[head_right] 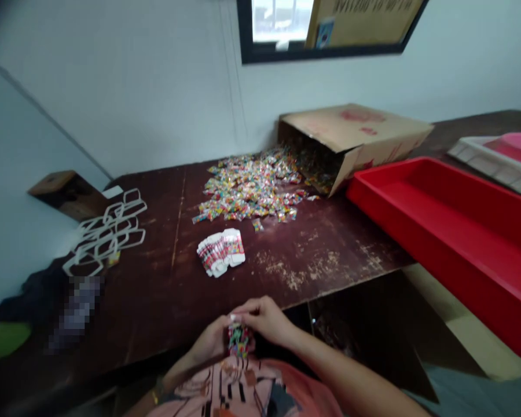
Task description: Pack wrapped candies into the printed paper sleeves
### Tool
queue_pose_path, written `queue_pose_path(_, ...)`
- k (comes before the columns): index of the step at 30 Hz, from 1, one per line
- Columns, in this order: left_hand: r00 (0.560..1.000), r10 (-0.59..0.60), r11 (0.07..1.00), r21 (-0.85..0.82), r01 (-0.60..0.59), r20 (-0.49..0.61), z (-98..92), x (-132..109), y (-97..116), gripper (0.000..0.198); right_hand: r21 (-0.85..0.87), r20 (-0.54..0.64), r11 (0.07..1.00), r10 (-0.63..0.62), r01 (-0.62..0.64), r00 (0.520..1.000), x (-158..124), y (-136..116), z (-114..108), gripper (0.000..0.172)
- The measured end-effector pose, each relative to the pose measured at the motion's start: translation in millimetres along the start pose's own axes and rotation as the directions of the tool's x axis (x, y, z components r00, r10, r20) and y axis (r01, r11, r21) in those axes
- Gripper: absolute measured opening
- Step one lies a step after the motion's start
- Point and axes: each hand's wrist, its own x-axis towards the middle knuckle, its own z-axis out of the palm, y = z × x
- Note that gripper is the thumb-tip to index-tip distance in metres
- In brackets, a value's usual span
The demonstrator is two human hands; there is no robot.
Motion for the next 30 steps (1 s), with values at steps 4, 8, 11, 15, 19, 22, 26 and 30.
queue_pose_path(4, 0.993, 0.025, 0.987, -0.16, -0.006, 0.113, -6.8, -6, -1, 0.061, 0.027, 0.048, 0.999, 0.037, -0.038, 0.998, 0, 7, 0, 0.036)
queue_pose_path(8, 0.993, 0.058, 0.986, -0.161, -0.04, 0.107, -2.6, -9, 1, 0.059, -0.153, 0.049, 0.966, -0.204, 0.209, 0.978, -17, 3, 0, 0.027)
queue_pose_path(11, 0.999, 0.01, 0.993, -0.118, -0.005, 0.043, 2.6, -9, 2, 0.06, -0.338, 0.226, 0.886, -0.252, 0.318, 0.941, -14, -2, -11, 0.026)
queue_pose_path(15, 0.998, 0.035, 0.995, 0.093, -0.03, -0.059, 4.3, -10, 17, 0.052, -0.64, 0.269, 0.661, -0.286, 0.393, 0.92, 57, -9, -59, 0.027)
queue_pose_path(19, 0.992, 0.125, 0.867, 0.488, -0.102, -0.014, -8.1, -27, 52, 0.032, -0.915, -0.046, 0.387, -0.37, 0.109, 0.928, 146, -19, -113, 0.04)
queue_pose_path(22, 0.999, 0.033, 0.695, 0.719, -0.016, -0.01, -29.4, -50, 73, 0.03, -0.928, -0.03, 0.358, -0.357, 0.107, 0.934, 152, -8, -122, 0.049)
queue_pose_path(26, 0.998, -0.014, 0.661, 0.749, 0.056, -0.062, -54.2, -64, 75, 0.027, -0.937, 0.052, 0.301, -0.376, 0.175, 0.925, 73, 36, -92, 0.073)
queue_pose_path(30, 0.984, 0.13, 0.893, 0.445, -0.064, -0.119, -50.0, -39, 63, 0.039, -0.878, 0.146, 0.383, -0.357, 0.287, 0.923, -15, 69, -55, 0.07)
